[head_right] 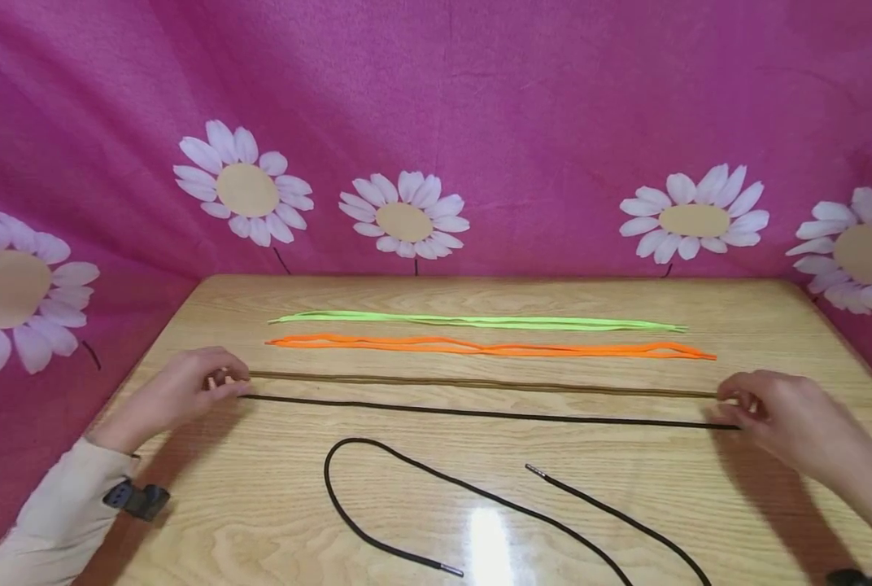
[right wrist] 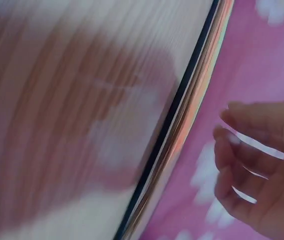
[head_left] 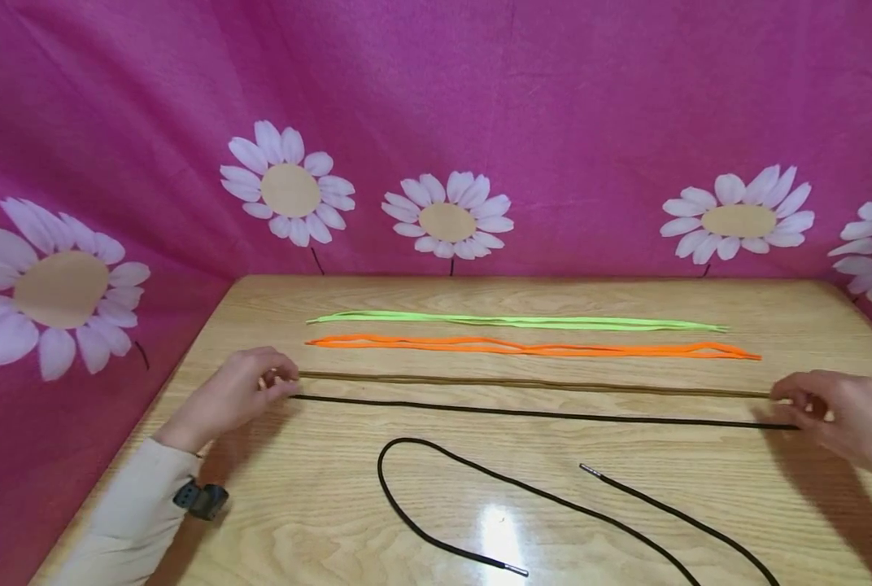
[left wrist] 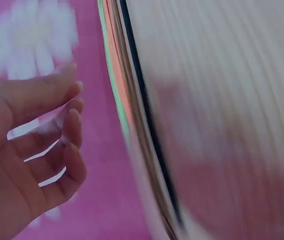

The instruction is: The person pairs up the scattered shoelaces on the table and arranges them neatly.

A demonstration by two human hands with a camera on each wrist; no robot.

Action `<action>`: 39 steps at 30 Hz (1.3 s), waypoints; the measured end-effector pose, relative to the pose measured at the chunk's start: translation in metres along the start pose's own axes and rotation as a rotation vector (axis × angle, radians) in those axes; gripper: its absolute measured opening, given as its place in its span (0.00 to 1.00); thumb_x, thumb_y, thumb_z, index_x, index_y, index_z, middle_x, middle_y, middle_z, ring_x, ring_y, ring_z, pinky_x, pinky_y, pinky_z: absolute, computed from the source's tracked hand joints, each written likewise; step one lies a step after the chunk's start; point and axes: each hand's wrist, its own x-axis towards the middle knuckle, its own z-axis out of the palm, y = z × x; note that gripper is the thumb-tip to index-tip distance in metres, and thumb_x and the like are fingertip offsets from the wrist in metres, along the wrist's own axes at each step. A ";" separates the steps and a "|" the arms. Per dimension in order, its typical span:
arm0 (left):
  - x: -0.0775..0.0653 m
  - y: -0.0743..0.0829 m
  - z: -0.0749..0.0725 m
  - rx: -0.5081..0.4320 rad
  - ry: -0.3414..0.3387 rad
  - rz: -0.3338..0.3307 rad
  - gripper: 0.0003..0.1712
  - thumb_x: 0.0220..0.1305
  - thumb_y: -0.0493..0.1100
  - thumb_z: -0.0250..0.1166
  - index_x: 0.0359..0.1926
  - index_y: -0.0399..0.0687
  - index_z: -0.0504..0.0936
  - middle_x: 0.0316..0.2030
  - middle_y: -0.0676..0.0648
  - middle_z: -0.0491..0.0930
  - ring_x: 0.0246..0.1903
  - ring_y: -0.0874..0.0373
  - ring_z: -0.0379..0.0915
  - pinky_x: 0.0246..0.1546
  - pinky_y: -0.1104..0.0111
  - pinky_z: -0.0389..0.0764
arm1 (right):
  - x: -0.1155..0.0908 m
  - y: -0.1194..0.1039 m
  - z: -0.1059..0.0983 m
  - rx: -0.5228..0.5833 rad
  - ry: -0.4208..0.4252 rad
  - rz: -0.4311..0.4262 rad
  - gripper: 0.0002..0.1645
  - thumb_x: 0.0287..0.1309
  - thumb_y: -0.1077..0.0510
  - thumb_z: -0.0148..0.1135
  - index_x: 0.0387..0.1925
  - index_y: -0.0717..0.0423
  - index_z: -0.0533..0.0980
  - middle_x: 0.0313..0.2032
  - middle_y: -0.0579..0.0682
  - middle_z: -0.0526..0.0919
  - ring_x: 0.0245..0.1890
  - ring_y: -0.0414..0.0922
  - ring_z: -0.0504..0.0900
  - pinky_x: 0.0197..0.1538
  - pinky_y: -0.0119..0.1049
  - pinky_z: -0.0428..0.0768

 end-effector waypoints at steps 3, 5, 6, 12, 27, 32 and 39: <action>0.013 0.049 0.018 -0.024 -0.091 0.163 0.03 0.59 0.38 0.70 0.33 0.45 0.84 0.31 0.54 0.78 0.28 0.66 0.72 0.29 0.72 0.76 | 0.023 -0.057 0.004 0.074 -0.124 -0.129 0.17 0.36 0.72 0.74 0.27 0.52 0.79 0.21 0.30 0.69 0.22 0.25 0.64 0.21 0.26 0.67; 0.018 0.083 0.032 -0.030 -0.163 0.288 0.03 0.61 0.41 0.68 0.34 0.47 0.83 0.31 0.56 0.77 0.28 0.68 0.71 0.29 0.76 0.75 | 0.031 -0.089 0.011 0.162 -0.174 -0.191 0.16 0.41 0.69 0.74 0.29 0.49 0.79 0.23 0.29 0.71 0.23 0.24 0.66 0.22 0.26 0.69; 0.020 0.100 0.040 -0.017 -0.201 0.346 0.04 0.62 0.43 0.67 0.34 0.48 0.83 0.31 0.56 0.76 0.29 0.69 0.70 0.31 0.77 0.74 | 0.034 -0.102 0.016 0.200 -0.193 -0.220 0.15 0.43 0.67 0.74 0.29 0.47 0.79 0.24 0.28 0.71 0.24 0.25 0.66 0.23 0.26 0.69; 0.025 0.181 0.084 0.143 -0.376 0.666 0.09 0.64 0.54 0.64 0.31 0.57 0.79 0.27 0.61 0.69 0.26 0.73 0.64 0.29 0.81 0.68 | 0.048 -0.161 0.033 0.253 -0.412 -0.227 0.09 0.53 0.59 0.69 0.30 0.39 0.78 0.27 0.28 0.74 0.26 0.27 0.69 0.27 0.29 0.71; 0.030 0.206 0.101 0.125 -0.477 0.769 0.05 0.65 0.42 0.63 0.31 0.56 0.80 0.25 0.63 0.70 0.25 0.76 0.63 0.30 0.85 0.64 | 0.057 -0.185 0.040 0.208 -0.436 -0.254 0.18 0.45 0.68 0.63 0.22 0.38 0.71 0.23 0.32 0.67 0.24 0.32 0.64 0.27 0.29 0.65; 0.028 0.203 0.096 0.089 -0.459 0.746 0.05 0.63 0.40 0.63 0.30 0.55 0.80 0.25 0.64 0.70 0.25 0.77 0.62 0.29 0.86 0.63 | 0.055 -0.179 0.035 0.257 -0.421 -0.230 0.16 0.46 0.67 0.66 0.26 0.39 0.76 0.24 0.29 0.71 0.24 0.29 0.67 0.26 0.28 0.68; 0.026 0.197 0.079 0.013 -0.411 0.664 0.06 0.64 0.40 0.63 0.29 0.53 0.77 0.24 0.63 0.68 0.24 0.76 0.59 0.29 0.87 0.61 | 0.055 -0.171 0.026 0.286 -0.367 -0.214 0.13 0.46 0.66 0.70 0.27 0.44 0.77 0.22 0.29 0.72 0.23 0.27 0.69 0.24 0.28 0.71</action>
